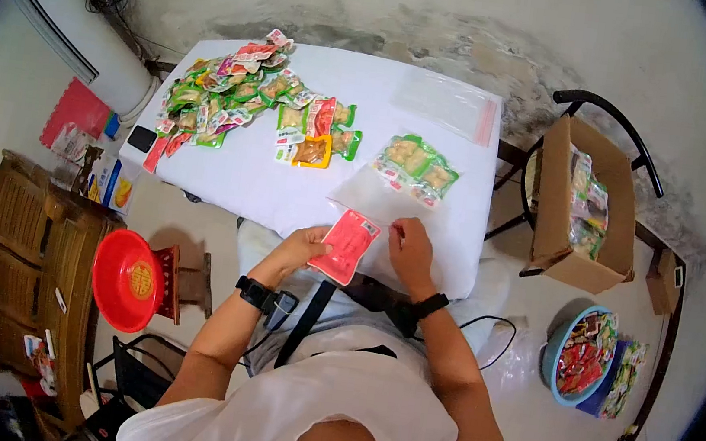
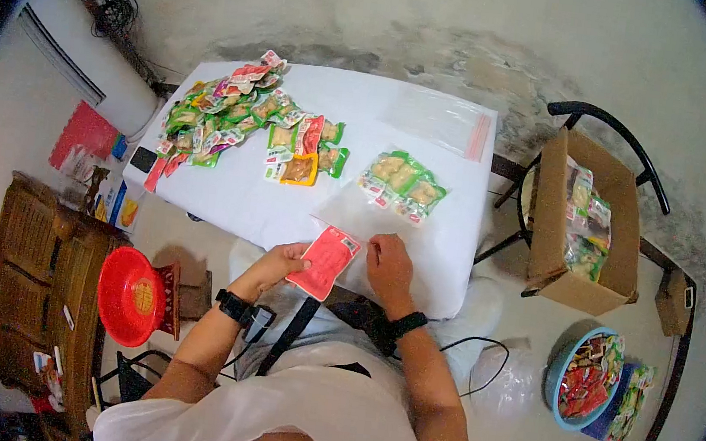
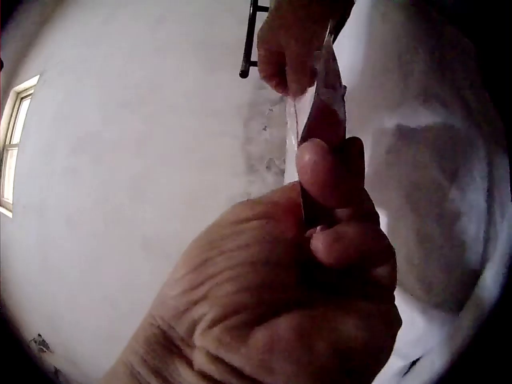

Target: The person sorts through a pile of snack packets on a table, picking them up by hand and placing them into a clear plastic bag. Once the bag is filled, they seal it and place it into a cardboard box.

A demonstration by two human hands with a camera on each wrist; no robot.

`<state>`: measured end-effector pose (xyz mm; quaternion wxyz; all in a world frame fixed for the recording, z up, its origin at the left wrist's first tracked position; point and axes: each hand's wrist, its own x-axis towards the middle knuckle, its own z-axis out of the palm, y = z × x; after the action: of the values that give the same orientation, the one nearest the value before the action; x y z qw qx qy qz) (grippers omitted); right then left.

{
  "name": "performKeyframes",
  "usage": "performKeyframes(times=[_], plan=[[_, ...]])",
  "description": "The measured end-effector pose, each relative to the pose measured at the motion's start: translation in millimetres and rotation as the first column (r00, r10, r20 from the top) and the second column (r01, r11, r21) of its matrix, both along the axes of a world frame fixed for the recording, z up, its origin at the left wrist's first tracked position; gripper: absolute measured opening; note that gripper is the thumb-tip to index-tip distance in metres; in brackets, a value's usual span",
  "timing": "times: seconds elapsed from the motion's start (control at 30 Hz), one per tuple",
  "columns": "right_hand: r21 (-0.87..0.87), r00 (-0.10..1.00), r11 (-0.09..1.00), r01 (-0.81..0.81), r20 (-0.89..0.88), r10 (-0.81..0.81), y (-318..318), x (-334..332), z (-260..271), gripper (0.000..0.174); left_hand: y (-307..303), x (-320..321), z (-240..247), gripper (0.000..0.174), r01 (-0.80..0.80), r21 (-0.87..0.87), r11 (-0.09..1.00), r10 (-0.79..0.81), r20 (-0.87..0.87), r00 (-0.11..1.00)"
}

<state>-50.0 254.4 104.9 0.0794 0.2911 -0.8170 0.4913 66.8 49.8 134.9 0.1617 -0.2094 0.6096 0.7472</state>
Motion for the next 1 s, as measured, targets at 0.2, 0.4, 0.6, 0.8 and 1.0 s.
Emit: performKeyframes(times=[0.2, 0.4, 0.6, 0.8, 1.0], plan=[[-0.017, 0.998, 1.0, -0.009, -0.055, 0.008, 0.1, 0.1, -0.9, 0.008, 0.7, -1.8, 12.9, 0.037, 0.008, 0.009, 1.0, -0.008, -0.008, 1.0], [0.033, 0.999, 0.999, -0.024, -0.042, 0.026, 1.3, 7.0, 5.5, 0.009, 8.6, -43.8, -17.3, 0.032, 0.01, -0.114, 0.993, -0.023, -0.116, 0.993], [0.057, 0.996, 0.998, -0.027, -0.088, 0.032, 2.0, 6.3, 10.1, 0.009, 29.3, -91.6, -37.0, 0.031, 0.0, -0.667, 0.745, -0.221, -0.247, 0.943], [0.072, 0.993, 0.997, -0.042, -0.103, 0.049, 4.8, 1.4, 10.2, 0.008, 45.6, -137.1, -59.4, 0.033, -0.081, -0.618, 0.782, -0.205, -0.378, 0.903], [-0.028, 0.997, 0.997, -0.078, 0.023, 0.079, 13.8, -1.8, 10.1, 0.007, 43.4, -164.0, -62.6, 0.036, -0.133, -0.685, 0.716, -0.109, -0.298, 0.948]])
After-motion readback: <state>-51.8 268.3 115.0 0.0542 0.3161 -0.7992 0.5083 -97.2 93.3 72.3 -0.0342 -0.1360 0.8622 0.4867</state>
